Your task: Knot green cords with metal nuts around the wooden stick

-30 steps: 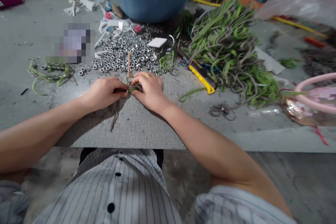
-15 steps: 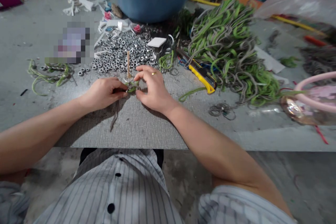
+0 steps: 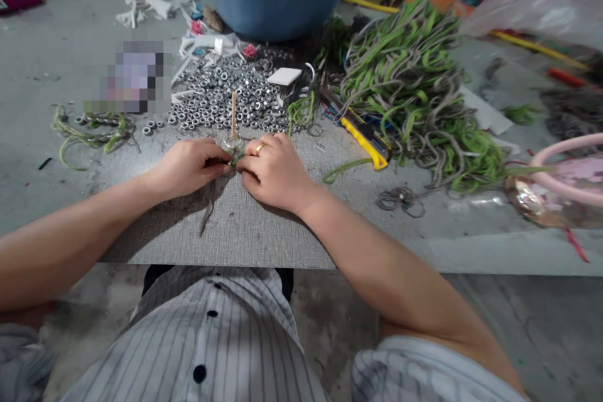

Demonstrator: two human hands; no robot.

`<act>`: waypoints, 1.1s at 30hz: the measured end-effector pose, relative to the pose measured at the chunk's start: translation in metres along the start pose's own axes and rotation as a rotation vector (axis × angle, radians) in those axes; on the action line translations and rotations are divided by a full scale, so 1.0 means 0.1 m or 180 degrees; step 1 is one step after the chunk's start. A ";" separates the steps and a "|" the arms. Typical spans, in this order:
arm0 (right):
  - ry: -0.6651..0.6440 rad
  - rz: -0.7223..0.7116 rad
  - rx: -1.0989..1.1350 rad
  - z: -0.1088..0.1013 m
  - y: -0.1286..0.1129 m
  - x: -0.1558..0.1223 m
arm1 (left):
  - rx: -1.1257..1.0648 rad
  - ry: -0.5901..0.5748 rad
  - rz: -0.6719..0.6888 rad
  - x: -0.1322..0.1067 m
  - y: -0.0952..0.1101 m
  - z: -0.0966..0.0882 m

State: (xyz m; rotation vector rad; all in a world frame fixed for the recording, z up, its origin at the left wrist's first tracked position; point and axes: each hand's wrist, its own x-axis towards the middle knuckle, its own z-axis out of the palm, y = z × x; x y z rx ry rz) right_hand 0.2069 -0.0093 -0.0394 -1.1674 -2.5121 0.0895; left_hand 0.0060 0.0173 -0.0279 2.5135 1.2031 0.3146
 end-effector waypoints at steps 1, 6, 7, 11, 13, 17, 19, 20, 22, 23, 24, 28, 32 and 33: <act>-0.0032 -0.0029 0.0072 -0.01 0.01 0.00 | -0.0001 0.0021 0.0019 0.00 -0.01 0.00; -0.0372 -0.0412 0.0507 -0.11 0.06 -0.02 | -0.0025 0.0144 0.0009 -0.01 -0.01 0.02; -0.0433 -0.0498 0.0557 -0.12 0.08 -0.03 | -0.0037 0.0147 -0.0032 -0.01 -0.01 0.02; -0.0767 -0.0790 0.0697 -0.16 0.12 -0.03 | -0.0031 0.0152 -0.0112 -0.01 0.02 0.02; -0.0900 -0.0848 0.0718 -0.16 0.12 -0.03 | -0.0021 0.0150 -0.0126 -0.02 0.03 0.03; -0.0803 -0.0604 0.0600 -0.13 0.10 -0.03 | 0.0011 0.0143 -0.0221 -0.02 0.05 0.04; -0.0530 -0.0237 0.0467 -0.11 0.10 -0.03 | 0.0055 0.0115 -0.0228 -0.02 0.06 0.05; -0.0409 -0.0059 0.0395 -0.10 0.10 -0.03 | 0.0082 0.0084 -0.0237 -0.02 0.06 0.05; -0.0321 0.0171 0.0279 -0.08 0.09 -0.02 | 0.0136 0.0012 -0.0287 -0.02 0.07 0.04; -0.0344 0.0221 0.0243 -0.07 0.09 -0.02 | 0.0159 -0.0014 -0.0315 -0.02 0.07 0.04; -0.0393 0.0237 0.0222 -0.06 0.09 -0.02 | 0.0179 -0.0031 -0.0340 -0.02 0.08 0.03; -0.0609 0.0111 0.0288 -0.09 0.07 -0.02 | 0.0221 -0.0052 -0.0375 -0.02 0.11 0.02; -0.0837 -0.0136 0.0431 -0.12 0.09 -0.03 | 0.0207 -0.0063 -0.0413 -0.02 0.12 0.02; -0.0840 -0.0193 0.0439 -0.13 0.10 -0.04 | 0.0199 -0.0060 -0.0416 -0.02 0.12 0.03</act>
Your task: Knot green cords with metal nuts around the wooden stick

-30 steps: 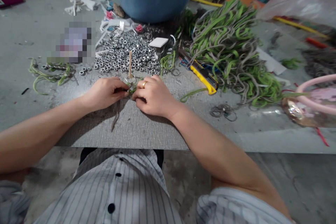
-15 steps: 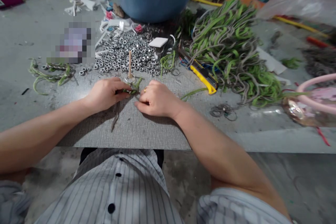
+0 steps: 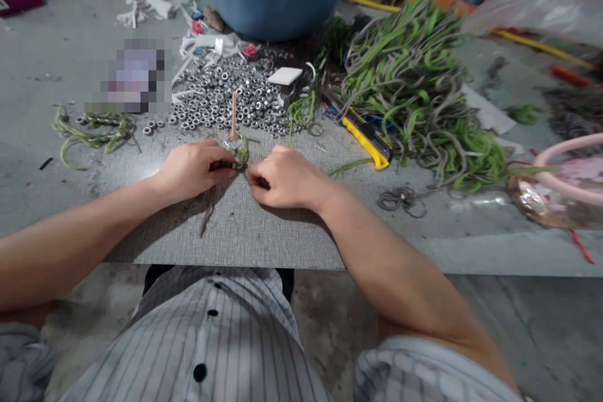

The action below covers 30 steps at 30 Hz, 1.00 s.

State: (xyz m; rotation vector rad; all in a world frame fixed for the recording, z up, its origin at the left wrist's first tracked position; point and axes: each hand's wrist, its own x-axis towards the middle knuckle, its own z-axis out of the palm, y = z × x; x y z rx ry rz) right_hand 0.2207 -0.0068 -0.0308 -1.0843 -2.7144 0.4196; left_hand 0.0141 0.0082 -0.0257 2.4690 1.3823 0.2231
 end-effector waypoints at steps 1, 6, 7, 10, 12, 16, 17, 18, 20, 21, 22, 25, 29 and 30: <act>0.0047 -0.0059 -0.0014 0.00 0.01 -0.01 | -0.0017 0.0001 0.0007 0.00 0.00 0.00; 0.0811 -0.0598 -0.0250 0.03 -0.04 -0.01 | -0.0405 0.0061 0.0065 -0.01 -0.02 -0.06; 0.0904 -0.0756 -0.0346 0.04 -0.08 -0.01 | -0.0530 0.0090 0.0044 -0.01 -0.04 -0.08; 0.0871 -0.1234 -0.0592 0.10 -0.25 0.02 | -0.0834 0.0126 0.0014 -0.01 -0.07 -0.12; 0.0776 -0.1381 -0.0653 0.16 -0.36 0.05 | -0.0921 0.0113 0.0030 0.00 -0.09 -0.13; 0.0520 -0.1362 -0.0787 0.25 -0.48 0.10 | -0.0942 0.0116 0.0012 0.00 -0.10 -0.11; 0.0486 -0.1299 -0.0776 0.26 -0.48 0.11 | -0.0956 0.0121 0.0009 0.00 -0.10 -0.10; 0.0506 -0.1231 -0.0693 0.27 -0.47 0.11 | -0.0982 0.0127 0.0007 0.00 -0.10 -0.10; 0.0722 -0.1027 -0.0260 0.26 -0.41 0.11 | -0.1101 0.0133 0.0016 0.00 -0.11 -0.09; 0.0897 -0.0851 0.0101 0.25 -0.37 0.11 | -0.1198 0.0130 0.0037 0.00 -0.11 -0.09; 0.1089 -0.0543 0.0498 0.23 -0.33 0.10 | -0.1316 0.0138 0.0070 0.01 -0.12 -0.09; 0.1557 0.0607 0.1628 0.20 -0.19 0.10 | -0.1630 0.0240 0.0192 0.01 -0.13 -0.09; 0.1666 0.1255 0.2446 0.20 -0.10 0.13 | -0.1572 0.0331 0.0341 0.01 -0.11 -0.10; 0.1680 0.1310 0.2587 0.20 -0.09 0.13 | -0.1535 0.0331 0.0373 0.00 -0.10 -0.10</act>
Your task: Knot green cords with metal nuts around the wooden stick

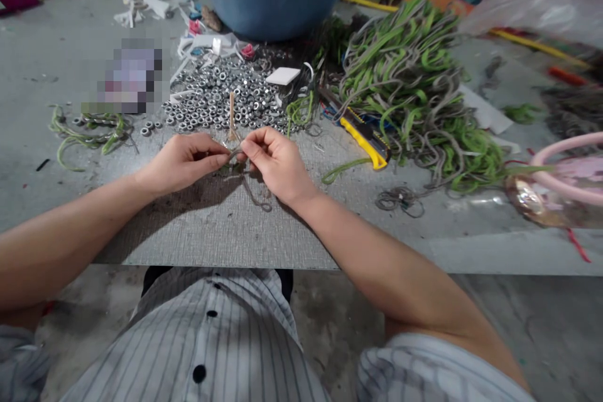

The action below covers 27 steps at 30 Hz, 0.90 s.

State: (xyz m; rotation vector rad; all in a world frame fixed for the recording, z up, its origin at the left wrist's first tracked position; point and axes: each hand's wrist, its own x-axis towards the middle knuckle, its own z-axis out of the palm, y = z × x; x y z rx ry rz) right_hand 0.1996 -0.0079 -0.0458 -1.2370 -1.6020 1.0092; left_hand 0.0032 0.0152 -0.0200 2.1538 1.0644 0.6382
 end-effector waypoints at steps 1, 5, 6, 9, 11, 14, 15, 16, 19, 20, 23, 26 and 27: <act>0.0011 0.0058 0.0120 0.01 0.00 0.00 | 0.0026 -0.0002 0.0021 0.00 0.01 0.00; 0.0020 0.0199 0.0453 0.04 -0.03 -0.01 | 0.0078 0.0052 0.0000 0.00 0.01 0.01; 0.0010 0.0222 0.0493 0.05 -0.04 -0.01 | 0.0073 0.0060 -0.0025 0.00 0.01 0.02; -0.0015 0.0185 0.0471 0.05 -0.03 -0.01 | 0.0072 0.0072 -0.0146 0.01 0.00 0.03; 0.0048 -0.0006 0.0218 0.04 -0.01 -0.02 | 0.0161 0.0115 -0.0231 0.02 0.00 0.03; 0.0190 -0.0500 -0.0589 0.04 0.00 -0.04 | 0.0351 0.0180 -0.0321 0.03 0.01 0.05; 0.0175 -0.0686 -0.0885 0.04 -0.01 -0.05 | 0.0399 0.0186 -0.0348 0.04 0.01 0.05; 0.0125 -0.0860 -0.1145 0.04 -0.01 -0.06 | 0.0435 0.0174 -0.0370 0.04 0.02 0.05; 0.0010 -0.1193 -0.1556 0.05 -0.03 -0.06 | 0.0533 0.0124 -0.0433 0.05 0.03 0.06; 0.0038 -0.1198 -0.1595 0.04 -0.03 -0.06 | 0.0578 0.0110 -0.0450 0.06 0.03 0.06; 0.0149 -0.1080 -0.1598 0.02 -0.02 -0.03 | 0.0718 0.0087 -0.0443 0.06 0.02 0.07; 0.0109 -0.1134 -0.1591 0.00 0.00 -0.01 | 0.0789 0.0054 -0.0392 0.06 0.01 0.08; 0.0062 -0.1177 -0.1623 0.00 0.01 -0.01 | 0.0801 0.0050 -0.0399 0.06 0.01 0.09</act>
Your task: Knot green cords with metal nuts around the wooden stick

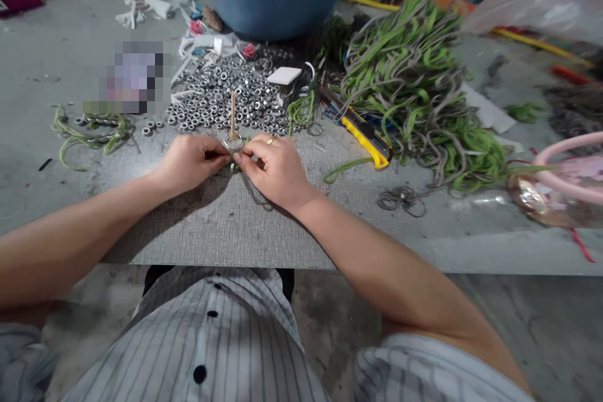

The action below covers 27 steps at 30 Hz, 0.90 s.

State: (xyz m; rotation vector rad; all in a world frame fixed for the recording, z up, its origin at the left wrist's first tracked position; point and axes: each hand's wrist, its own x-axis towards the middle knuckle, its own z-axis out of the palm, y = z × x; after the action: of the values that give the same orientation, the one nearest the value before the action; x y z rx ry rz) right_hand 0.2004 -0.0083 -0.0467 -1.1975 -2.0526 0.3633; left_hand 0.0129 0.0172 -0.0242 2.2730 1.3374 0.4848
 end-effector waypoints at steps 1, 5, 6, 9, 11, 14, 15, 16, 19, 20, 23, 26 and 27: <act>-0.0050 -0.0047 -0.0044 0.01 0.01 0.00 | 0.0013 -0.0017 -0.0023 0.00 0.00 0.00; -0.0307 -0.0155 -0.0295 0.04 0.02 -0.02 | 0.0116 -0.0129 -0.0163 0.01 0.01 0.01; -0.0370 -0.0168 -0.0326 0.05 0.02 -0.02 | 0.0165 -0.0155 -0.0168 0.01 0.01 0.01; -0.0461 -0.0213 -0.0363 0.07 0.03 -0.03 | 0.0357 -0.0227 -0.0070 0.00 0.02 0.01; -0.0449 -0.0234 -0.0404 0.07 0.03 -0.03 | 0.0507 -0.0268 0.0014 0.00 0.03 0.00; -0.0436 -0.0227 -0.0415 0.07 0.02 -0.02 | 0.0692 -0.0347 0.0166 -0.03 0.05 -0.03; -0.0433 -0.0219 -0.0393 0.06 0.02 -0.02 | 0.0740 -0.0395 0.0218 -0.04 0.06 -0.04; -0.0435 -0.0209 -0.0364 0.06 0.02 -0.01 | 0.0781 -0.0452 0.0259 -0.04 0.07 -0.04; -0.0457 -0.0168 -0.0307 0.04 0.01 -0.01 | 0.0868 -0.0581 0.0253 -0.06 0.09 -0.06; -0.0462 -0.0162 -0.0306 0.04 0.01 -0.01 | 0.0874 -0.0602 0.0234 -0.06 0.09 -0.06; -0.0469 -0.0159 -0.0317 0.03 0.00 0.00 | 0.0813 -0.0647 0.0196 -0.04 0.08 -0.06; -0.0449 -0.0158 -0.0270 0.02 -0.01 -0.01 | 0.0705 -0.0693 0.0183 -0.02 0.05 -0.07; -0.0417 -0.0176 -0.0256 0.02 -0.01 -0.01 | 0.0668 -0.0687 0.0192 -0.02 0.05 -0.07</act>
State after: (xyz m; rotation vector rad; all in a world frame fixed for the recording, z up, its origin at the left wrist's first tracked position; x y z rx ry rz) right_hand 0.1990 -0.0098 -0.0481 -1.1893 -2.2273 0.3434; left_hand 0.0117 0.0151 -0.0156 2.4587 1.2647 0.1164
